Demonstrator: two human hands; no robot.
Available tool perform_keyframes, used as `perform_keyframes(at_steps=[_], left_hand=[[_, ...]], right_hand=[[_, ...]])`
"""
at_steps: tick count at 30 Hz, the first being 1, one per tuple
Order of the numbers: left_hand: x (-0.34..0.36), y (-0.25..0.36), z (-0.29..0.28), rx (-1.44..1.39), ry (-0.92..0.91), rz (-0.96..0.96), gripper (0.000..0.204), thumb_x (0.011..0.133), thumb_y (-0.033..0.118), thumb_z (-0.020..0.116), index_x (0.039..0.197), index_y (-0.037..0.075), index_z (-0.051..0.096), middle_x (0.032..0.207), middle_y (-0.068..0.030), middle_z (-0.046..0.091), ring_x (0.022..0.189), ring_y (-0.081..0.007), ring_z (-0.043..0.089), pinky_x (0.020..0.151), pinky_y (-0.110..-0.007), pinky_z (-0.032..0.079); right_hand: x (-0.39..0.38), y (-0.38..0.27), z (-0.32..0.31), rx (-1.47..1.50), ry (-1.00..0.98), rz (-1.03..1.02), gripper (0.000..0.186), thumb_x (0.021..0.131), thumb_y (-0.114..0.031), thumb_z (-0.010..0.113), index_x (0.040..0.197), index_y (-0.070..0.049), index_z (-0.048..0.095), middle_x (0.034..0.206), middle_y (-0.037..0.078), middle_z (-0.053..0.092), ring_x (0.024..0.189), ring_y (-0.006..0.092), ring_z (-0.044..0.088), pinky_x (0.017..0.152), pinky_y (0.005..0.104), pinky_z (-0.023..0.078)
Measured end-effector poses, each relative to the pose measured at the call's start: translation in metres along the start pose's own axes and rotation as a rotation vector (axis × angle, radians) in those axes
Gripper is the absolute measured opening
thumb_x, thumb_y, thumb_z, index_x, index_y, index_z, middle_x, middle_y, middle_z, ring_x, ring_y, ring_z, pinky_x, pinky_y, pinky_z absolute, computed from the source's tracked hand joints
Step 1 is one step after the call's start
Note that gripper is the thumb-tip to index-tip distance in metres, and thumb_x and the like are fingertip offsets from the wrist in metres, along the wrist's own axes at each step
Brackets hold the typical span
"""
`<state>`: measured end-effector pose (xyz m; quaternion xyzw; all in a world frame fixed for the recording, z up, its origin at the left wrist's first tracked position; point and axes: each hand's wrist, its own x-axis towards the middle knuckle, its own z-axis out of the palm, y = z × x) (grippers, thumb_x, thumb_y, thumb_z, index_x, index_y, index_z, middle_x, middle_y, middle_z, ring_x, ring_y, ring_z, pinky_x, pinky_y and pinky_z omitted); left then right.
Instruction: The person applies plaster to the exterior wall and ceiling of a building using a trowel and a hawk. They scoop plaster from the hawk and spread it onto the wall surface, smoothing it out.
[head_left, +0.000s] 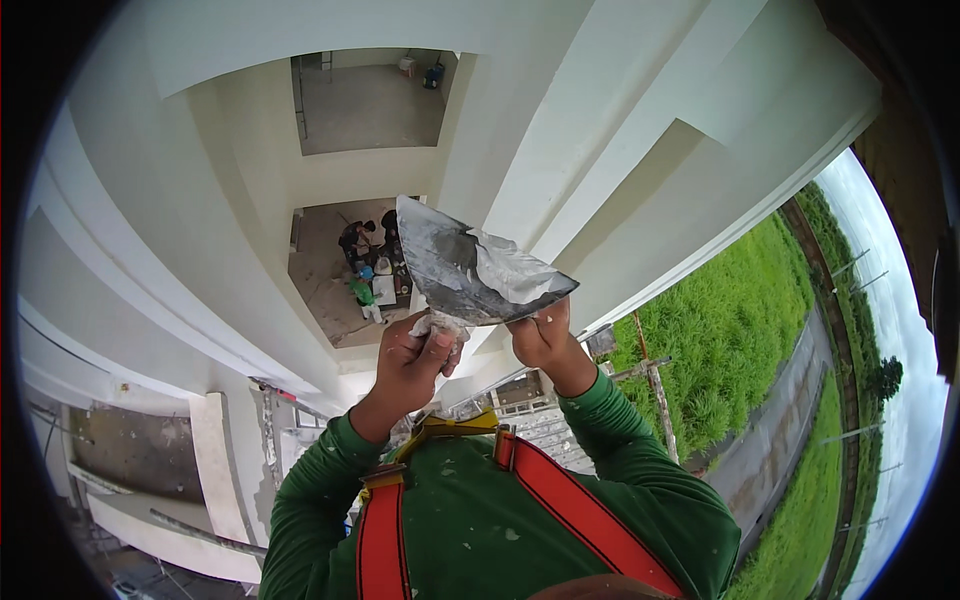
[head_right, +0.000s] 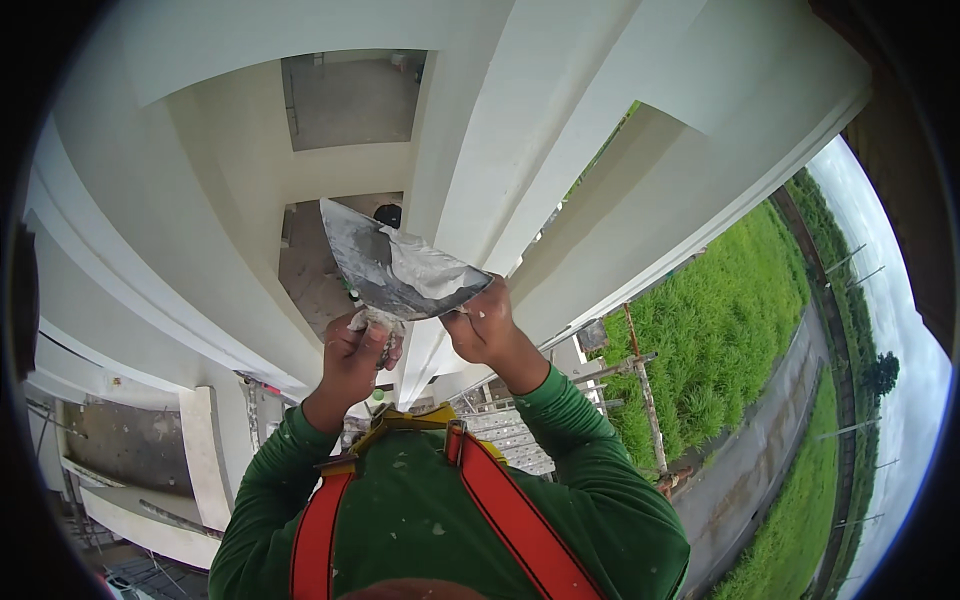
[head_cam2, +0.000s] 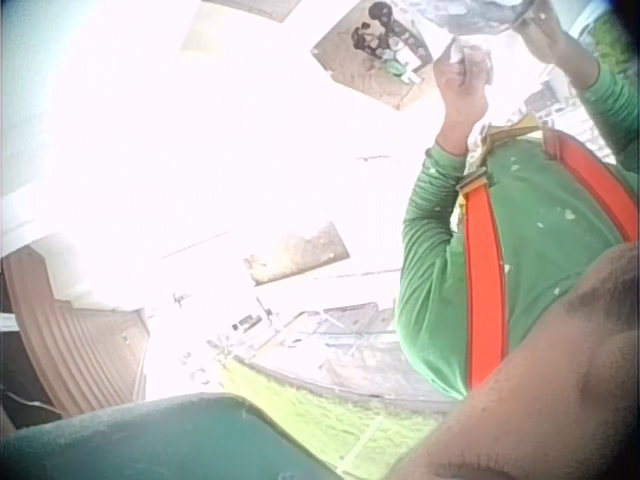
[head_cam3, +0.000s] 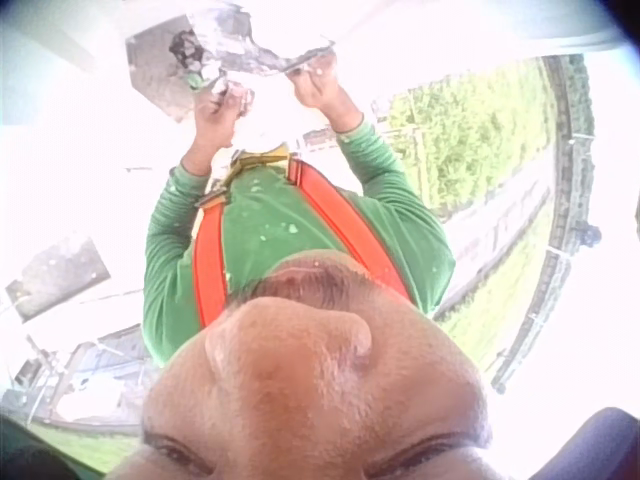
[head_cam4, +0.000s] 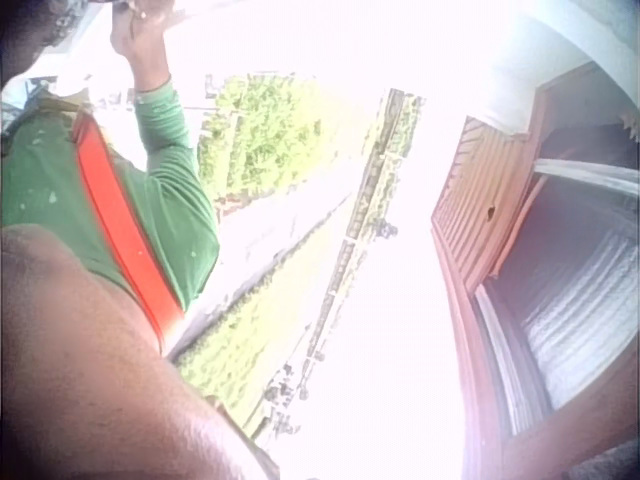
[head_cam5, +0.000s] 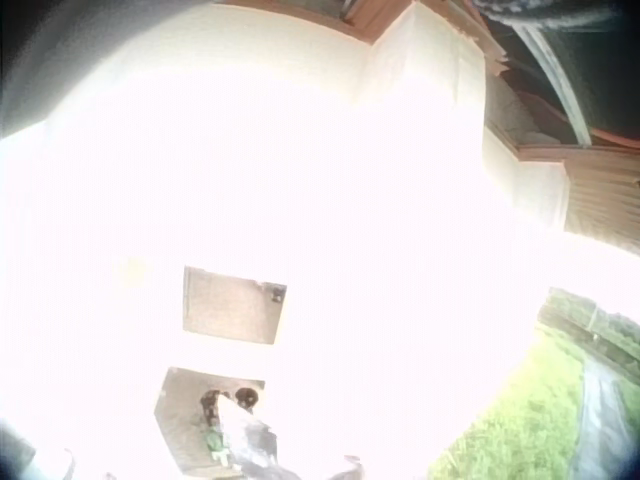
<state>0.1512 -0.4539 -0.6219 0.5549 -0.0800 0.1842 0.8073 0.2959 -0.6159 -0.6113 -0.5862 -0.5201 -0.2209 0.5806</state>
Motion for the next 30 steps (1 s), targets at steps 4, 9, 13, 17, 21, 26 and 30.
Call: perform_keyframes(at_steps=[4, 9, 13, 17, 21, 26, 30], left_hand=[[0.015, 0.002, -0.022, 0.961, 0.316, 0.643, 0.016, 0.091, 0.014, 0.061, 0.100, 0.000, 0.060, 0.080, -0.0134, 0.064, 0.064, -0.0266, 0.061, 0.056, -0.034, 0.047], [0.023, -0.005, -0.049, 1.432, 0.287, 0.946, 0.026, 0.078, 0.013, 0.060, 0.102, 0.003, 0.062, 0.088, -0.0101, 0.066, 0.066, -0.0272, 0.062, 0.059, -0.039, 0.049], [0.035, -0.027, -0.065, 1.477, 0.212, 1.065, 0.027, 0.074, 0.017, 0.062, 0.098, 0.007, 0.062, 0.083, -0.0069, 0.064, 0.065, -0.0247, 0.060, 0.058, -0.039, 0.046], [-0.008, -0.047, -0.112, 1.536, 0.338, 0.901, 0.026, 0.072, 0.014, 0.063, 0.095, 0.004, 0.063, 0.082, -0.0103, 0.063, 0.063, -0.0287, 0.058, 0.056, -0.042, 0.045], [-0.036, -0.077, -0.108, 1.486, 0.304, 0.601, 0.023, 0.075, 0.015, 0.065, 0.094, 0.000, 0.064, 0.082, -0.0160, 0.065, 0.069, -0.0351, 0.064, 0.060, -0.046, 0.049], [-0.078, -0.115, -0.126, 1.455, 0.376, 0.422, 0.021, 0.094, 0.022, 0.058, 0.099, 0.003, 0.067, 0.081, -0.0194, 0.067, 0.071, -0.0410, 0.065, 0.062, -0.048, 0.053], [-0.111, -0.110, -0.124, 1.416, 0.486, 0.314, 0.019, 0.092, 0.022, 0.062, 0.103, 0.006, 0.067, 0.086, -0.0160, 0.069, 0.072, -0.0370, 0.066, 0.062, -0.046, 0.054]], right_hand=[[-0.012, -0.037, -0.021, 0.741, 0.016, 1.067, 0.032, 0.086, -0.010, 0.055, 0.115, 0.003, 0.058, 0.087, 0.012, 0.069, 0.071, 0.0215, 0.069, 0.055, 0.0328, 0.054], [0.021, -0.072, -0.021, 1.335, 0.275, 1.335, 0.041, 0.084, -0.012, 0.051, 0.121, 0.003, 0.058, 0.097, 0.016, 0.072, 0.068, 0.0233, 0.072, 0.042, 0.0287, 0.054], [0.063, -0.072, -0.071, 1.276, 0.341, 1.004, 0.045, 0.082, -0.010, 0.050, 0.124, 0.004, 0.057, 0.103, 0.019, 0.072, 0.071, 0.0239, 0.074, 0.038, 0.0250, 0.052], [0.171, -0.088, -0.095, 0.748, 0.315, 0.343, 0.040, 0.087, -0.007, 0.050, 0.126, 0.001, 0.051, 0.101, 0.015, 0.068, 0.067, 0.0245, 0.070, 0.042, 0.0322, 0.053], [0.320, -0.102, -0.168, -0.278, 0.392, -0.297, 0.020, 0.091, -0.008, 0.060, 0.107, 0.004, 0.064, 0.094, 0.003, 0.067, 0.083, 0.0142, 0.060, 0.078, 0.0276, 0.048], [0.487, -0.155, -0.188, -1.149, 0.370, -0.978, 0.031, 0.092, -0.012, 0.056, 0.121, -0.002, 0.064, 0.115, 0.020, 0.067, 0.106, 0.0354, 0.065, 0.093, 0.0411, 0.050], [0.540, -0.175, -0.171, -1.299, 0.311, -0.468, 0.033, 0.096, -0.018, 0.054, 0.123, -0.003, 0.065, 0.123, 0.024, 0.064, 0.114, 0.0391, 0.061, 0.098, 0.0459, 0.048]])
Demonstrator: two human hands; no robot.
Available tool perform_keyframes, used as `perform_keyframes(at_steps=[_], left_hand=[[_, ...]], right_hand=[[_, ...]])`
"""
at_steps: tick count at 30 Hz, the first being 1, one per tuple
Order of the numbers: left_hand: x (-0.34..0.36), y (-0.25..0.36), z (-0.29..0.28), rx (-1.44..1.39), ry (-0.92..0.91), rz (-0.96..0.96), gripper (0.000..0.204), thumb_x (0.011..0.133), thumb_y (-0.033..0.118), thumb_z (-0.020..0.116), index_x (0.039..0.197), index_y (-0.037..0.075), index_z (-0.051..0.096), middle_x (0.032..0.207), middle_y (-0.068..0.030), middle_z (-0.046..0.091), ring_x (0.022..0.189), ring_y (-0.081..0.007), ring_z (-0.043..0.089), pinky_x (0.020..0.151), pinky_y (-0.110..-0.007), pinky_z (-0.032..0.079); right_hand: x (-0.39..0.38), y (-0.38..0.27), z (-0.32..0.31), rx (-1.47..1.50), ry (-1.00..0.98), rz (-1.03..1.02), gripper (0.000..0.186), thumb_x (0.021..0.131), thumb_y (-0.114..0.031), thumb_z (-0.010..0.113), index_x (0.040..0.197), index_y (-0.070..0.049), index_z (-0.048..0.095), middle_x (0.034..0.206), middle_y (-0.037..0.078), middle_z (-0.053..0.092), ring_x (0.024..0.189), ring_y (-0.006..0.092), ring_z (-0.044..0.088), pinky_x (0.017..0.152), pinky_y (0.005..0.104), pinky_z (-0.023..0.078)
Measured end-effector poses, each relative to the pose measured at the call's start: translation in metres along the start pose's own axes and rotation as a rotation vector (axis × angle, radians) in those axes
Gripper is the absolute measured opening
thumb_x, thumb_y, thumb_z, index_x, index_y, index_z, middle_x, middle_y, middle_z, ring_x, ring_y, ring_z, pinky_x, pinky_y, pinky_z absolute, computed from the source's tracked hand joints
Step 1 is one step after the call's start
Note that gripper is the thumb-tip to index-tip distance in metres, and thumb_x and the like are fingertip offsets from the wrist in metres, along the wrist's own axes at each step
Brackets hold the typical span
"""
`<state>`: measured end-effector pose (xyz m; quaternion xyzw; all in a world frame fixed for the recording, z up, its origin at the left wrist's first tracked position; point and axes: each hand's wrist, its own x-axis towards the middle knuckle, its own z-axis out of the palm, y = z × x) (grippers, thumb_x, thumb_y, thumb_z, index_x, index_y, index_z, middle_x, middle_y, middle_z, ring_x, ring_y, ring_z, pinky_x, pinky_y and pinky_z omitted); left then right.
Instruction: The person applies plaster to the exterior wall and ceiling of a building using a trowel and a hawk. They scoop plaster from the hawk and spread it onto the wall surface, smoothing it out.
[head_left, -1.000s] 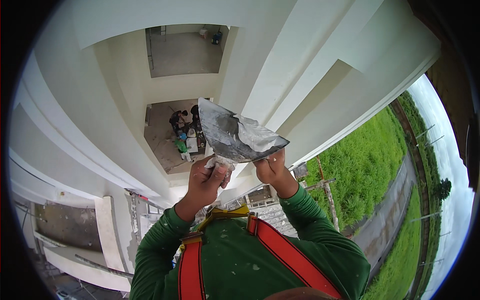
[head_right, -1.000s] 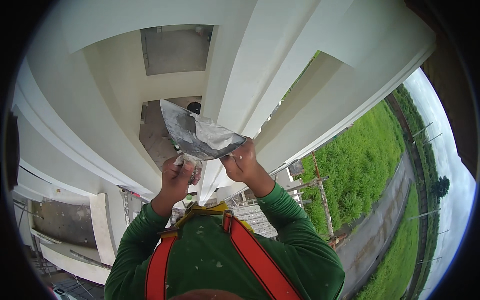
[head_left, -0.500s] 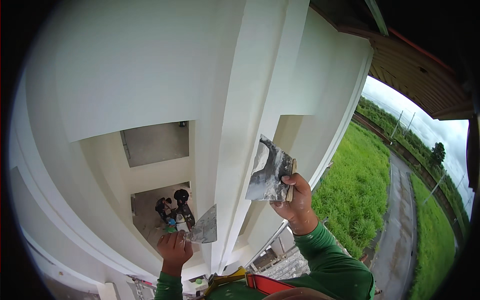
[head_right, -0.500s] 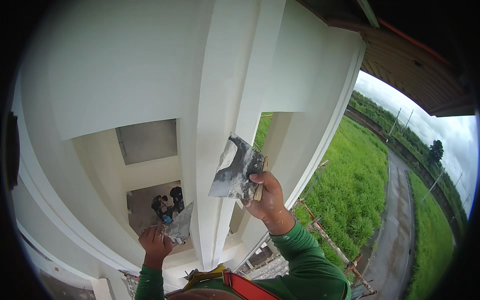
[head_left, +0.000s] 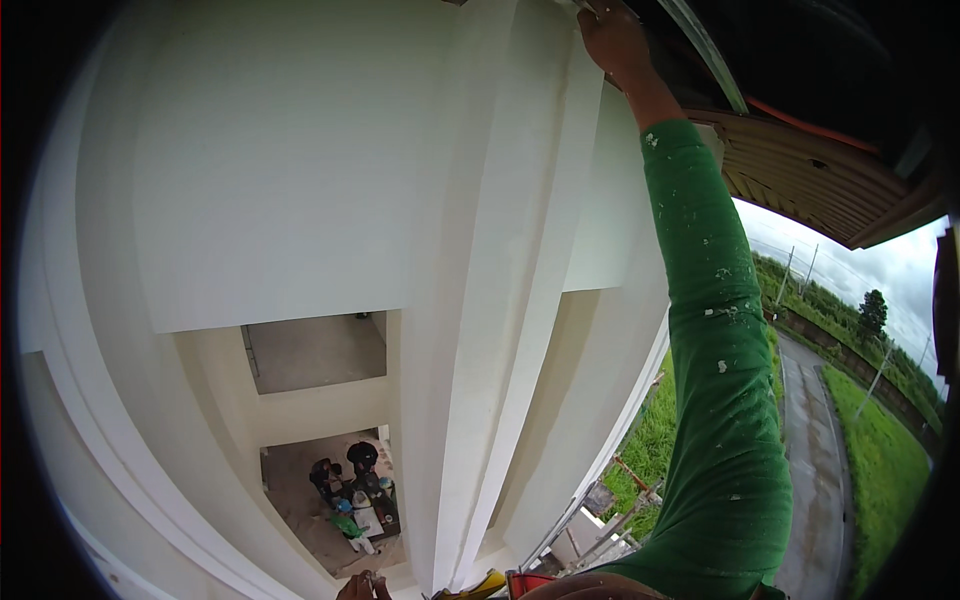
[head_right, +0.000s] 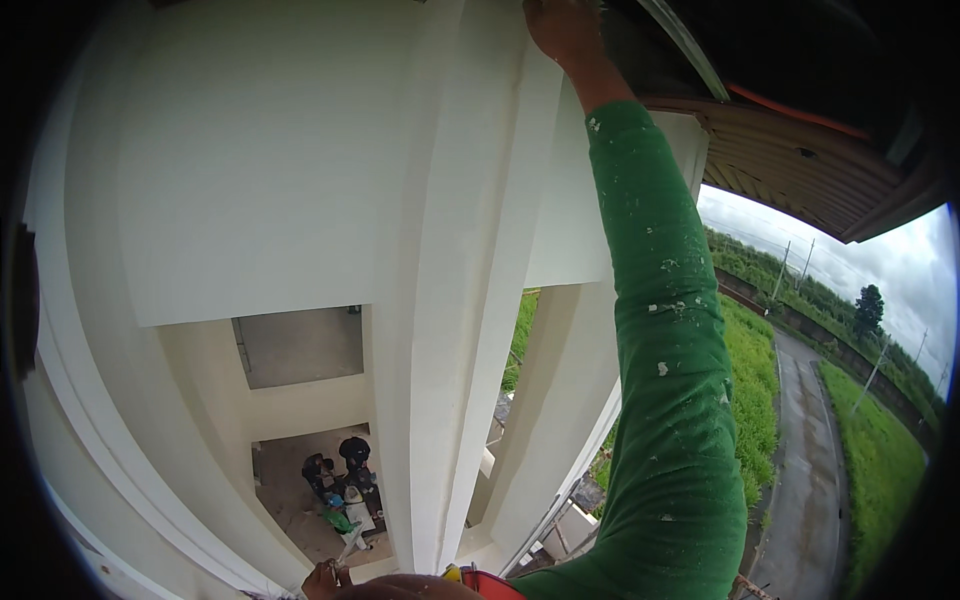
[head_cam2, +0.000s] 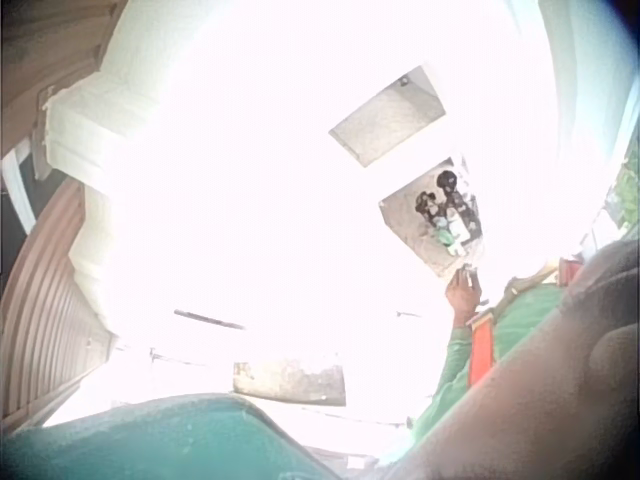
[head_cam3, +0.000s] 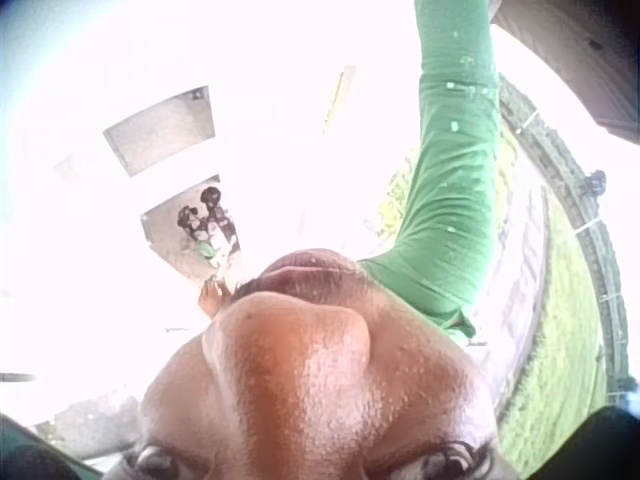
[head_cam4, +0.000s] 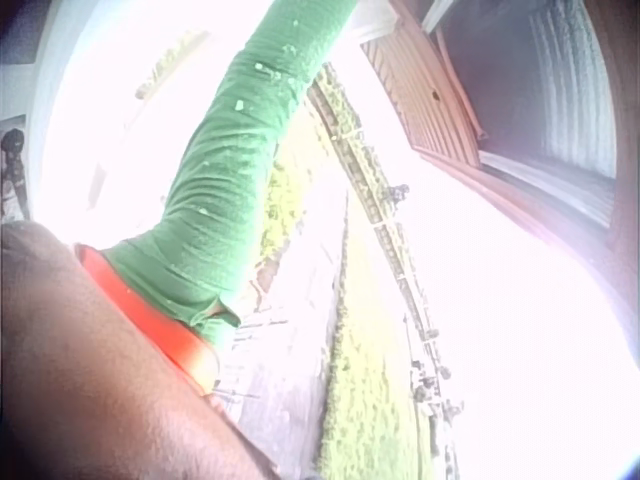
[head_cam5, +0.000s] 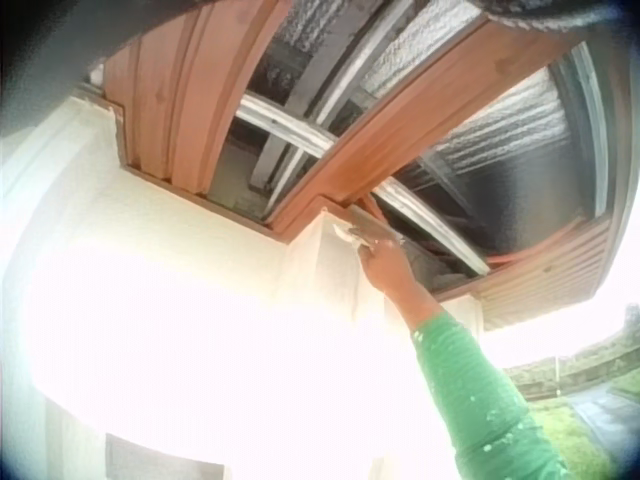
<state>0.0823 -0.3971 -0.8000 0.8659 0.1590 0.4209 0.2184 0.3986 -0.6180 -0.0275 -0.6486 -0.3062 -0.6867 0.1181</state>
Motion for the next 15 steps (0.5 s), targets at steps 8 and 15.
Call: perform_keyframes(at_steps=[8, 15], left_hand=[[-0.060, -0.040, 0.014, 0.014, 0.024, -0.116, 0.012, 0.091, 0.024, 0.067, 0.092, 0.012, 0.067, 0.084, -0.0098, 0.069, 0.063, -0.0321, 0.065, 0.055, -0.043, 0.053], [-0.035, -0.017, 0.003, -0.048, 0.003, -0.164, 0.008, 0.092, 0.017, 0.065, 0.092, 0.009, 0.066, 0.083, -0.0122, 0.070, 0.064, -0.0342, 0.066, 0.056, -0.043, 0.053]], right_hand=[[0.056, 0.007, 0.029, -0.199, 0.035, -0.109, 0.038, 0.100, -0.025, 0.049, 0.125, -0.002, 0.064, 0.125, 0.022, 0.065, 0.117, 0.0369, 0.060, 0.102, 0.0454, 0.046], [0.058, 0.019, 0.050, -0.261, -0.160, 0.102, 0.040, 0.099, -0.025, 0.049, 0.124, 0.003, 0.063, 0.123, 0.024, 0.065, 0.119, 0.0380, 0.059, 0.105, 0.0446, 0.044]])
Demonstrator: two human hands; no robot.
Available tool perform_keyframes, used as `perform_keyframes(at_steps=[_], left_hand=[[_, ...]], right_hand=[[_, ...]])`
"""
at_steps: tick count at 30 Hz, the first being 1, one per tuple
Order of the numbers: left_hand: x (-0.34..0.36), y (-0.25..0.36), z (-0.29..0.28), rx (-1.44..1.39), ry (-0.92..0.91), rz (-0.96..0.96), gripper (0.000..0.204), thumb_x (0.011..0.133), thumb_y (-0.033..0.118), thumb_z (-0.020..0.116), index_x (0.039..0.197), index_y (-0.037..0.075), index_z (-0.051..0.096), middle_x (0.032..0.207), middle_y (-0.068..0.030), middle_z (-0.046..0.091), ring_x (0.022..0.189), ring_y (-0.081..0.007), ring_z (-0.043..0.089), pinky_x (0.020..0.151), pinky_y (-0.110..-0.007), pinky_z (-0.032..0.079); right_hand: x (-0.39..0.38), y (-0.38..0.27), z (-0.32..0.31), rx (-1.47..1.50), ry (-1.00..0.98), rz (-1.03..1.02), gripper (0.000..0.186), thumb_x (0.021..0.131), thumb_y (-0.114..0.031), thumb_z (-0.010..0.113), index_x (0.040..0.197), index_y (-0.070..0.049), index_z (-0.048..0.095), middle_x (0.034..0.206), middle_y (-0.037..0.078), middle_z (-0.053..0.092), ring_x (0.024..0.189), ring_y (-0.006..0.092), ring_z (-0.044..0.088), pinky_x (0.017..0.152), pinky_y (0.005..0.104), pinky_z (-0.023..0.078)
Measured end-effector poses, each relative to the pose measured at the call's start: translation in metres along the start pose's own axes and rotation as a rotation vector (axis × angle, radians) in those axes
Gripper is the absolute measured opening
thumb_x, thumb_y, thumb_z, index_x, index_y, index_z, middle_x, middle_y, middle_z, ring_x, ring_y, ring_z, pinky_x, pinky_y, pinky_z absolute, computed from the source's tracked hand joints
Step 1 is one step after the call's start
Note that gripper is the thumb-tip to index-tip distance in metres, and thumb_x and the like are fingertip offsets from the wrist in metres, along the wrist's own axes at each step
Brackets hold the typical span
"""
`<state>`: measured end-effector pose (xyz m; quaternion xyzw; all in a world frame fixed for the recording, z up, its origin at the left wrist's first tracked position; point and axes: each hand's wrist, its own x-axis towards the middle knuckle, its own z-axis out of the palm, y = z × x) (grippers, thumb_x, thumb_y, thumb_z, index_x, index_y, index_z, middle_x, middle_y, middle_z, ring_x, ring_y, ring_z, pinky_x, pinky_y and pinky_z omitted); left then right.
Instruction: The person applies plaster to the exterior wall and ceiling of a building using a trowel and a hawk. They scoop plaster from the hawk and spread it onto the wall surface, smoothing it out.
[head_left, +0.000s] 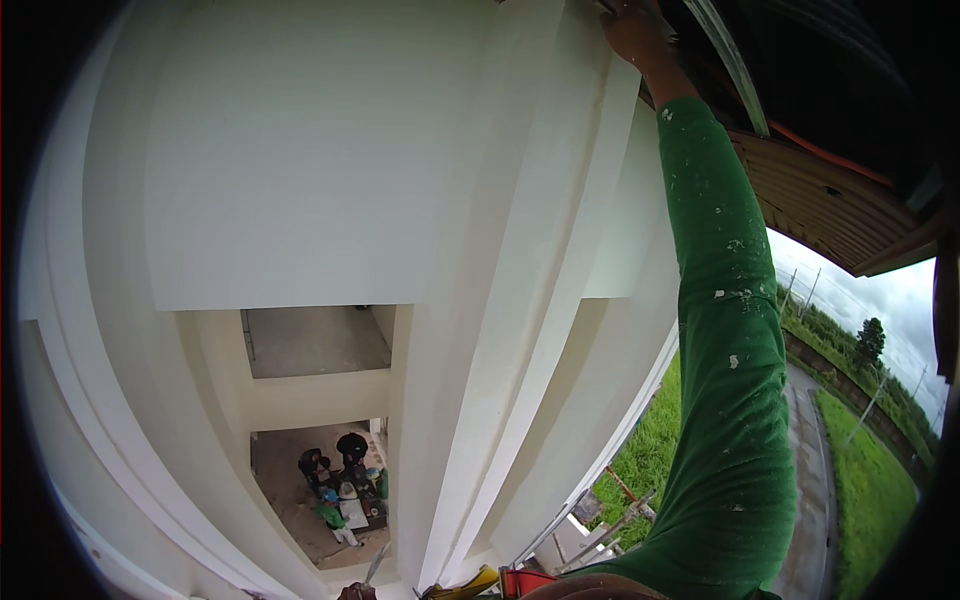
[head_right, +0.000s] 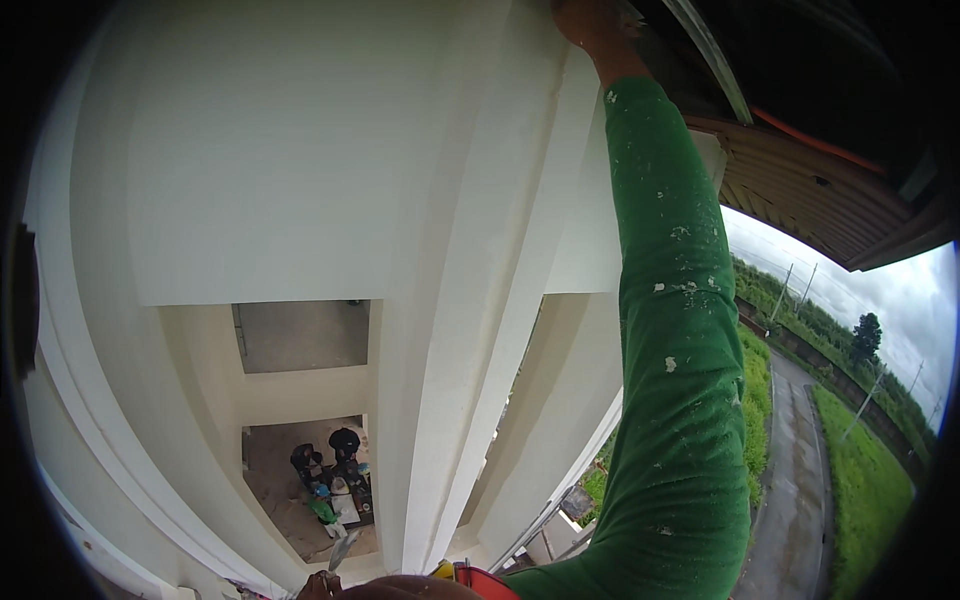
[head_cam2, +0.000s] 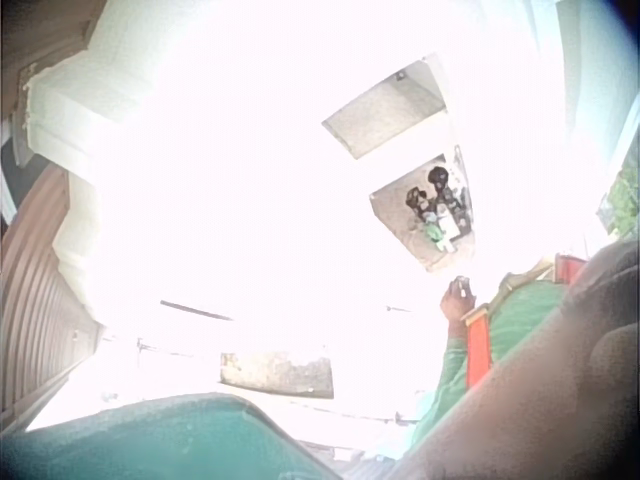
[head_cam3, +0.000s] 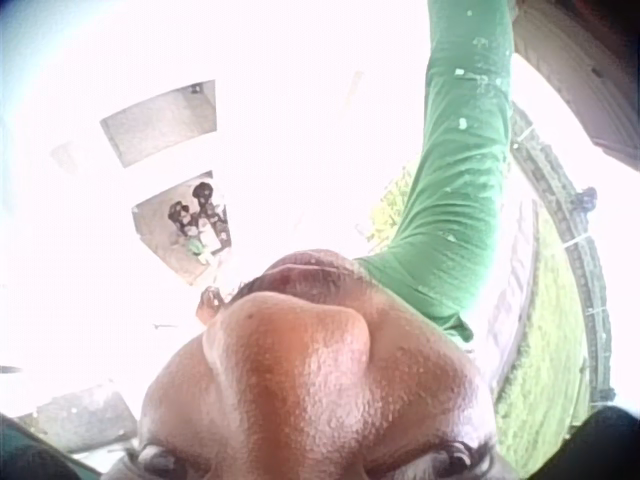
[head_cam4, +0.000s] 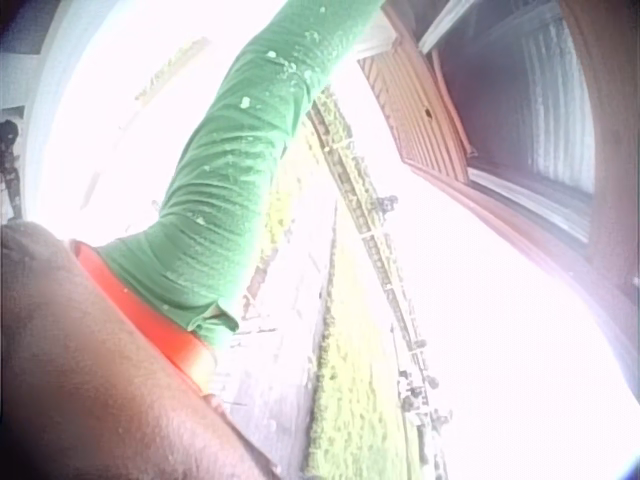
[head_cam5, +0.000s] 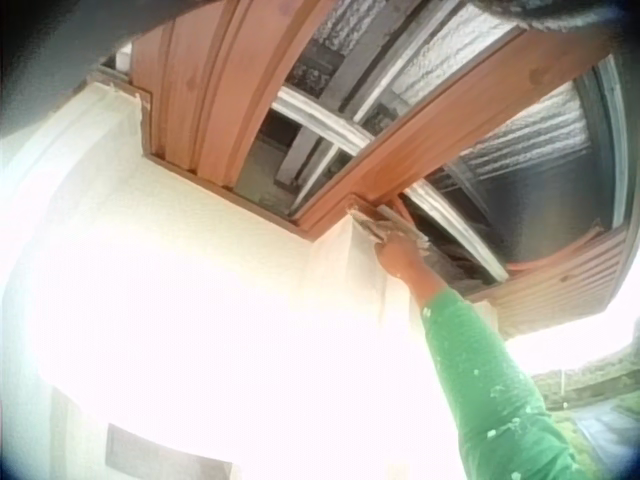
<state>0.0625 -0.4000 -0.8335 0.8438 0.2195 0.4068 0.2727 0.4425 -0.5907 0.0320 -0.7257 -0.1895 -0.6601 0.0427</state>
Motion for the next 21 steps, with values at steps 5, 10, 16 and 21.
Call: perform_keyframes(at_steps=[5, 10, 16, 21], left_hand=[[0.013, 0.018, -0.010, -0.023, 0.009, -0.014, 0.010, 0.092, 0.015, 0.065, 0.097, 0.006, 0.065, 0.083, -0.0165, 0.069, 0.066, -0.0381, 0.066, 0.059, -0.045, 0.053], [0.005, 0.000, 0.004, -0.072, -0.055, -0.132, 0.024, 0.097, 0.026, 0.060, 0.095, 0.003, 0.067, 0.082, -0.0194, 0.069, 0.070, -0.0404, 0.066, 0.062, -0.046, 0.054], [0.014, 0.007, 0.010, -0.098, -0.055, -0.122, 0.032, 0.099, 0.033, 0.057, 0.103, 0.004, 0.070, 0.083, -0.0224, 0.069, 0.073, -0.0423, 0.067, 0.065, -0.047, 0.054], [0.007, 0.022, 0.006, -0.064, -0.055, -0.210, 0.032, 0.098, 0.034, 0.058, 0.101, 0.003, 0.069, 0.081, -0.0216, 0.069, 0.070, -0.0425, 0.066, 0.063, -0.048, 0.053]], right_hand=[[-0.089, -0.018, 0.000, 0.163, 0.194, -0.333, 0.036, 0.091, -0.012, 0.054, 0.124, -0.002, 0.064, 0.118, 0.020, 0.066, 0.112, 0.0360, 0.062, 0.099, 0.0431, 0.049], [-0.092, 0.024, -0.004, 0.327, 0.252, -0.467, 0.045, 0.088, -0.009, 0.055, 0.132, -0.014, 0.062, 0.124, 0.015, 0.064, 0.114, 0.0335, 0.062, 0.098, 0.0413, 0.051], [0.014, 0.044, -0.016, 0.138, 0.215, -0.189, 0.042, 0.090, -0.010, 0.055, 0.131, -0.007, 0.060, 0.125, 0.019, 0.063, 0.116, 0.0363, 0.060, 0.100, 0.0421, 0.049], [0.007, 0.006, -0.012, 0.076, 0.185, 0.006, 0.040, 0.099, -0.020, 0.048, 0.124, 0.008, 0.061, 0.122, 0.029, 0.064, 0.119, 0.0408, 0.059, 0.103, 0.0444, 0.046]])
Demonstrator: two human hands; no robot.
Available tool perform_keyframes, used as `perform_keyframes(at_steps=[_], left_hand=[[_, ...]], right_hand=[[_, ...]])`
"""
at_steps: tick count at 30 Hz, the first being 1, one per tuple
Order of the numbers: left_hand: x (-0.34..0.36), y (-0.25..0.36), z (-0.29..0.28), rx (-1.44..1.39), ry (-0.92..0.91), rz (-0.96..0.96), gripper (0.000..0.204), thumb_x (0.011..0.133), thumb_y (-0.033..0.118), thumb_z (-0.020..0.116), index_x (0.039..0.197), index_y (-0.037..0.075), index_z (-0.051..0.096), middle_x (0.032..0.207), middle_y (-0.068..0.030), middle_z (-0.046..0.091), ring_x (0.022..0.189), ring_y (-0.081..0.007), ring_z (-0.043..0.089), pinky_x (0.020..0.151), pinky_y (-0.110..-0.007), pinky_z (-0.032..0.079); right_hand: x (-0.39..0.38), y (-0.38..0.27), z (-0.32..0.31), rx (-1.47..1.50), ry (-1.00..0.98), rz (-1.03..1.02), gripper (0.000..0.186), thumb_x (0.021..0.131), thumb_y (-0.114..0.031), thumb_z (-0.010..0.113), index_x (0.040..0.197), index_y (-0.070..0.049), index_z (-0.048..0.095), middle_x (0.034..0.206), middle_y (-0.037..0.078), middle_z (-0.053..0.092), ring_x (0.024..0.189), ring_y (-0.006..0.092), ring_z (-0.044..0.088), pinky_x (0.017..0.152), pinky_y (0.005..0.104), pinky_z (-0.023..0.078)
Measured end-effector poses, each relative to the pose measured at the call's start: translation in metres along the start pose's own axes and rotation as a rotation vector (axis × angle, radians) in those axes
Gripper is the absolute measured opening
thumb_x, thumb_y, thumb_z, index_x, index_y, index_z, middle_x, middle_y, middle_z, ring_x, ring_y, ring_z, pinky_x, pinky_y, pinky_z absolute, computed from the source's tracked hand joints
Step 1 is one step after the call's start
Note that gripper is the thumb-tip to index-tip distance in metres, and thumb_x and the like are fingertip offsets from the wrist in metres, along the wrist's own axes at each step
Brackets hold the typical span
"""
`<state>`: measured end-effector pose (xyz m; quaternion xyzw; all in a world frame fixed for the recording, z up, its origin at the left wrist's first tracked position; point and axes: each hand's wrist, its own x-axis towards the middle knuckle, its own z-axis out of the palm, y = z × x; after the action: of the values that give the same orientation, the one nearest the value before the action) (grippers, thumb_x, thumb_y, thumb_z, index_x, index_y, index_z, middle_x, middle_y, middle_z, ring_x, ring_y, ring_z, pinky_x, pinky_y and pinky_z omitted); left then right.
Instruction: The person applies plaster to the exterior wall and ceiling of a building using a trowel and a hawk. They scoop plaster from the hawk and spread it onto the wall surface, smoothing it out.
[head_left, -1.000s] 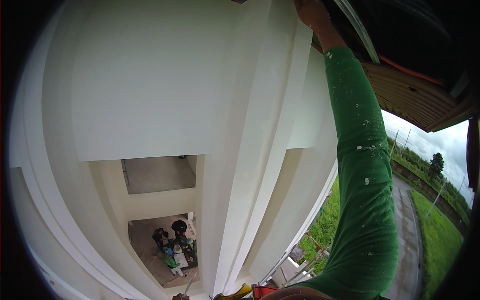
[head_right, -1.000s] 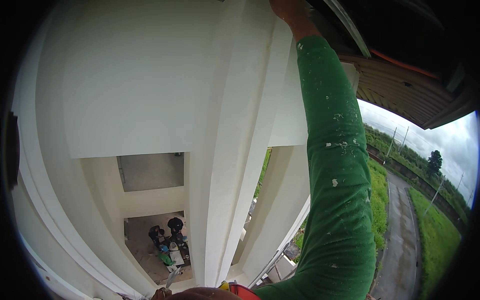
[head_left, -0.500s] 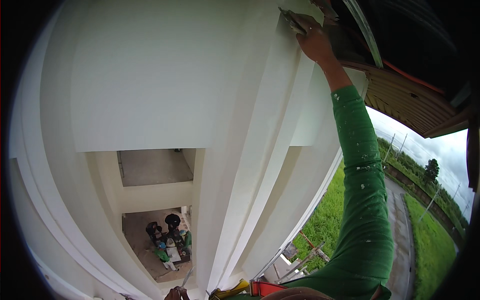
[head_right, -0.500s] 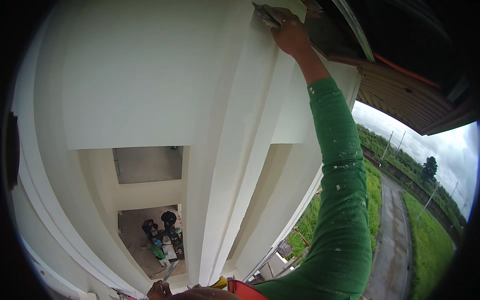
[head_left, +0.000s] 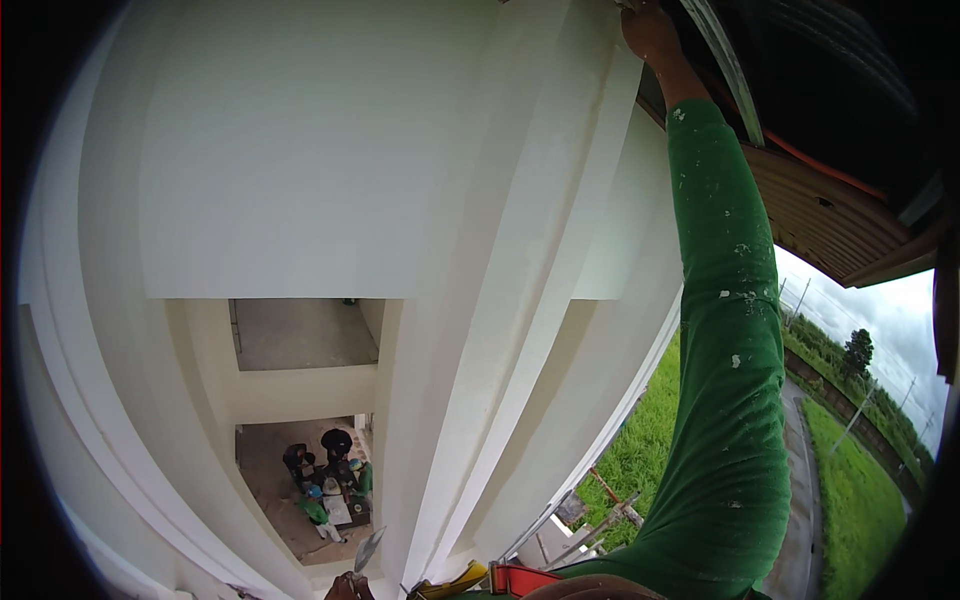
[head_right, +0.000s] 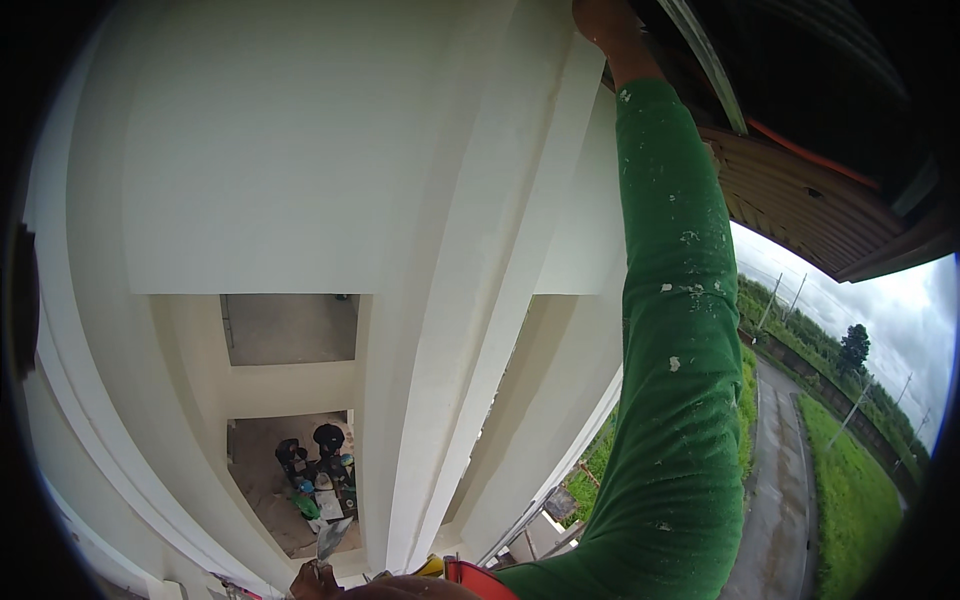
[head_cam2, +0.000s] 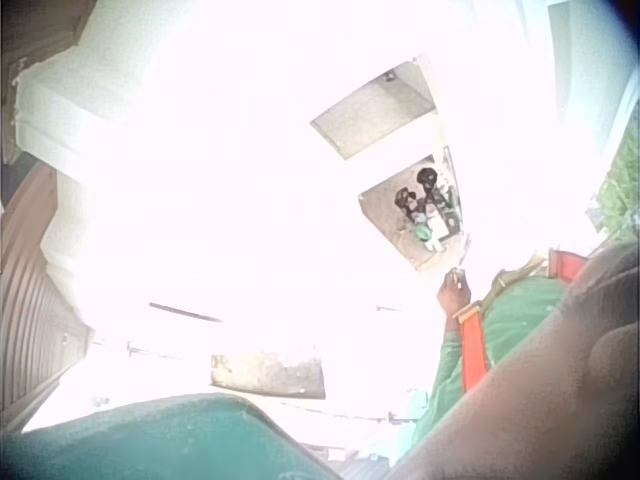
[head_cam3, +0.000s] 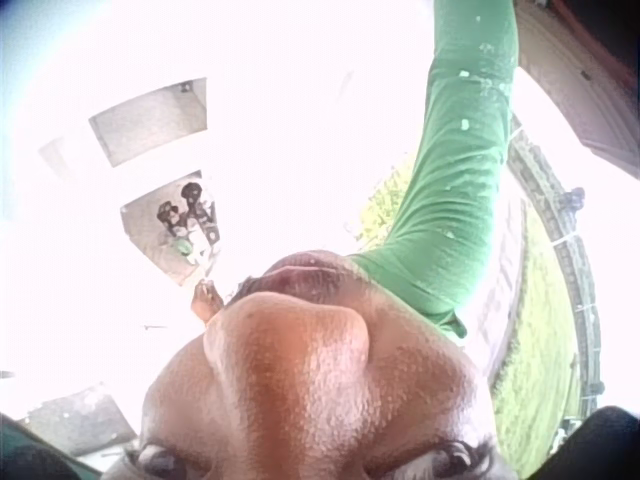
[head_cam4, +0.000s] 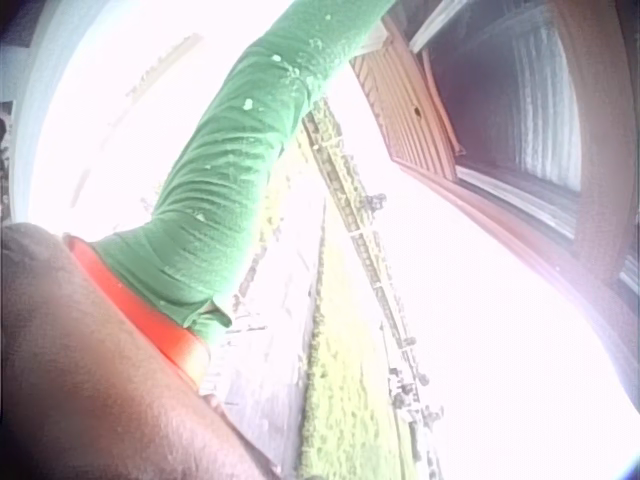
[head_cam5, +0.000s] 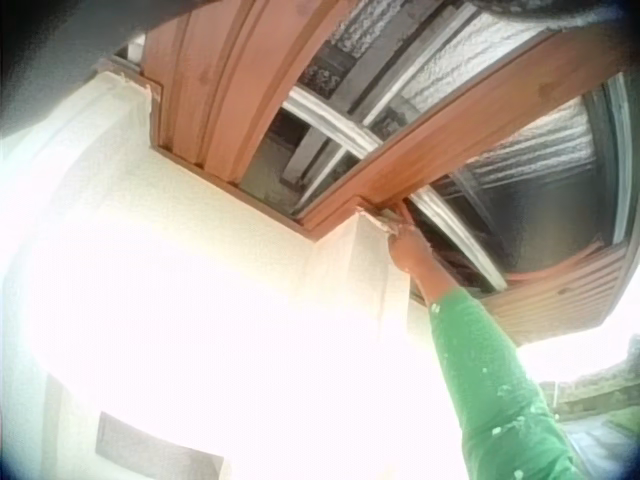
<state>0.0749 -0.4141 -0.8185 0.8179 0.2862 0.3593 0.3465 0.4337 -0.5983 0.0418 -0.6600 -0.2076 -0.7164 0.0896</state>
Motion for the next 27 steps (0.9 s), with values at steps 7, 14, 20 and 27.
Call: perform_keyframes(at_steps=[7, 14, 20, 27], left_hand=[[-0.022, -0.026, 0.007, -0.021, -0.013, 0.022, 0.030, 0.097, 0.031, 0.060, 0.097, 0.003, 0.068, 0.080, -0.0195, 0.069, 0.068, -0.0389, 0.067, 0.061, -0.046, 0.054], [-0.013, -0.024, -0.002, 0.034, 0.014, 0.066, 0.026, 0.099, 0.026, 0.057, 0.095, 0.002, 0.068, 0.084, -0.0196, 0.070, 0.069, -0.0375, 0.067, 0.061, -0.045, 0.054], [0.005, -0.011, -0.004, -0.005, -0.024, 0.086, 0.033, 0.101, 0.031, 0.053, 0.092, 0.003, 0.068, 0.082, -0.0190, 0.069, 0.068, -0.0398, 0.065, 0.061, -0.046, 0.052], [0.003, -0.016, 0.007, -0.017, -0.027, -0.011, 0.033, 0.099, 0.035, 0.055, 0.095, 0.004, 0.069, 0.083, -0.0205, 0.070, 0.071, -0.0413, 0.066, 0.064, -0.048, 0.053]], right_hand=[[0.005, -0.010, 0.001, -0.017, -0.077, -0.039, 0.038, 0.097, -0.015, 0.050, 0.126, 0.007, 0.060, 0.123, 0.028, 0.064, 0.118, 0.0402, 0.059, 0.103, 0.0437, 0.047], [0.000, -0.015, 0.009, -0.015, -0.089, -0.048, 0.038, 0.095, -0.012, 0.052, 0.127, 0.006, 0.060, 0.123, 0.028, 0.064, 0.117, 0.0401, 0.060, 0.102, 0.0435, 0.047], [-0.003, -0.014, 0.009, -0.034, -0.095, -0.071, 0.039, 0.093, -0.009, 0.053, 0.128, 0.005, 0.059, 0.123, 0.028, 0.064, 0.117, 0.0399, 0.060, 0.102, 0.0434, 0.047], [-0.014, 0.003, 0.023, -0.063, -0.182, -0.068, 0.041, 0.090, -0.006, 0.055, 0.130, 0.003, 0.059, 0.123, 0.028, 0.064, 0.116, 0.0399, 0.061, 0.101, 0.0433, 0.048]])
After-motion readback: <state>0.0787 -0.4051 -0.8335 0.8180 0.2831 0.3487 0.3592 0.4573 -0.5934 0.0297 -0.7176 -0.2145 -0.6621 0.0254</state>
